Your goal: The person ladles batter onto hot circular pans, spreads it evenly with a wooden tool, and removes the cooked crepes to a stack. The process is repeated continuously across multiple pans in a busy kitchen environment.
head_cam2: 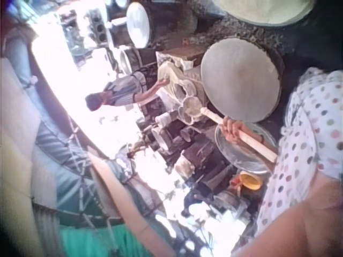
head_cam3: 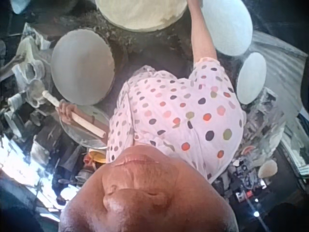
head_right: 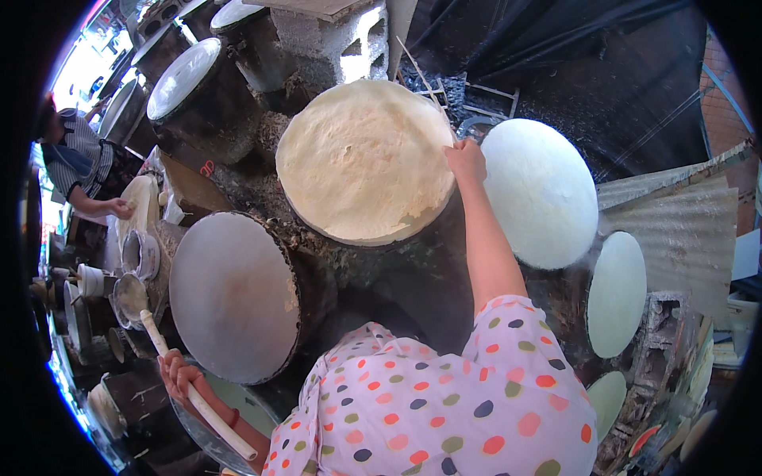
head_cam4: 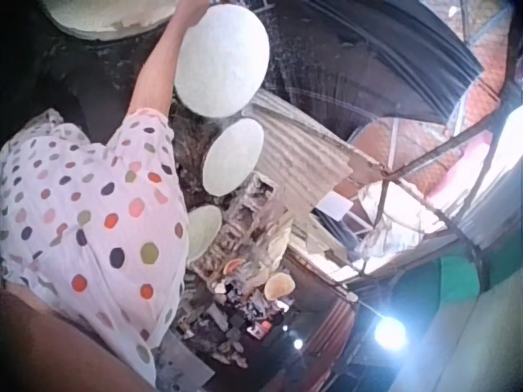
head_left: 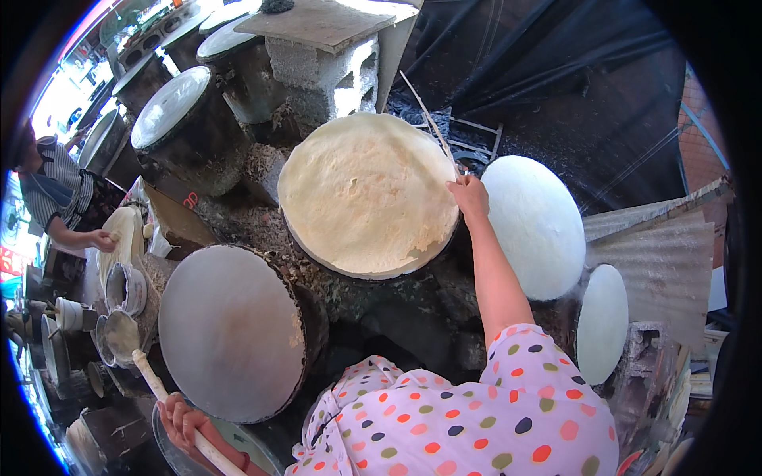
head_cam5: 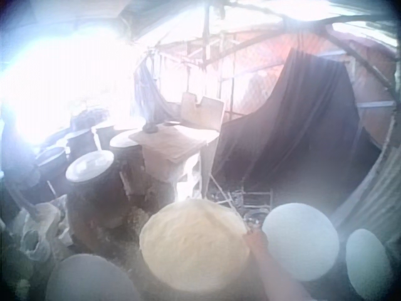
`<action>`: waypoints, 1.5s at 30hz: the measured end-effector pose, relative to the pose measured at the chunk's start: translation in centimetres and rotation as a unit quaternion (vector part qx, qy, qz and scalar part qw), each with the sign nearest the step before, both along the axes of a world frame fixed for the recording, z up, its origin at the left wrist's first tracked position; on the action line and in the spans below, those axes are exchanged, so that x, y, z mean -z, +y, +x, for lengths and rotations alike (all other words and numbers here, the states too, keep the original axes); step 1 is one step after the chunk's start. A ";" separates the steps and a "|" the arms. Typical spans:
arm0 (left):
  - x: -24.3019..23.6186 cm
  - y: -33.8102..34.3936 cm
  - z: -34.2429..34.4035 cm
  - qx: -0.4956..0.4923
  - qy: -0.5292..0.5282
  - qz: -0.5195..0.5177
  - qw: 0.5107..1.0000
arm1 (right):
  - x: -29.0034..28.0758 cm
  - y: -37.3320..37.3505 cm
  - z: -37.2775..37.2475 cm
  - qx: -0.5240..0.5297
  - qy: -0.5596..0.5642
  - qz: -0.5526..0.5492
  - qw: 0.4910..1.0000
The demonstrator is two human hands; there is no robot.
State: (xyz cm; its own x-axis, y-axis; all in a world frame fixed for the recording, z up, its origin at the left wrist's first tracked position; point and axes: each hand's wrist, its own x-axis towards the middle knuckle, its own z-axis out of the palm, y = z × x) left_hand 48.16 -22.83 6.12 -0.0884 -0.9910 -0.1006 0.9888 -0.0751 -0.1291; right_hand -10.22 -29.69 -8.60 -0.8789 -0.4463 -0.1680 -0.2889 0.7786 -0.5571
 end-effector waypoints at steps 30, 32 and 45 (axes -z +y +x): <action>0.7 -5.1 -5.9 0.293 -0.033 0.005 0.956 | -19.7 10.2 11.0 -0.089 0.183 -0.306 0.930; 0.8 -4.8 -6.7 0.350 -0.017 0.025 0.936 | -20.9 15.7 14.1 -0.048 0.199 -0.327 0.922; 3.2 6.5 -15.5 0.715 0.004 -0.017 0.699 | -19.4 62.4 35.5 0.439 0.150 -0.019 0.886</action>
State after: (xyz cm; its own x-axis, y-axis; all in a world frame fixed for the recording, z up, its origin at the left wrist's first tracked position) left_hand 32.64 -16.28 2.88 -0.9915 0.1081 -0.0726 -0.0999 -0.9890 -0.1093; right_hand 25.26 32.70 10.81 -0.8926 0.4307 0.1333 0.2781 0.7587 -0.5891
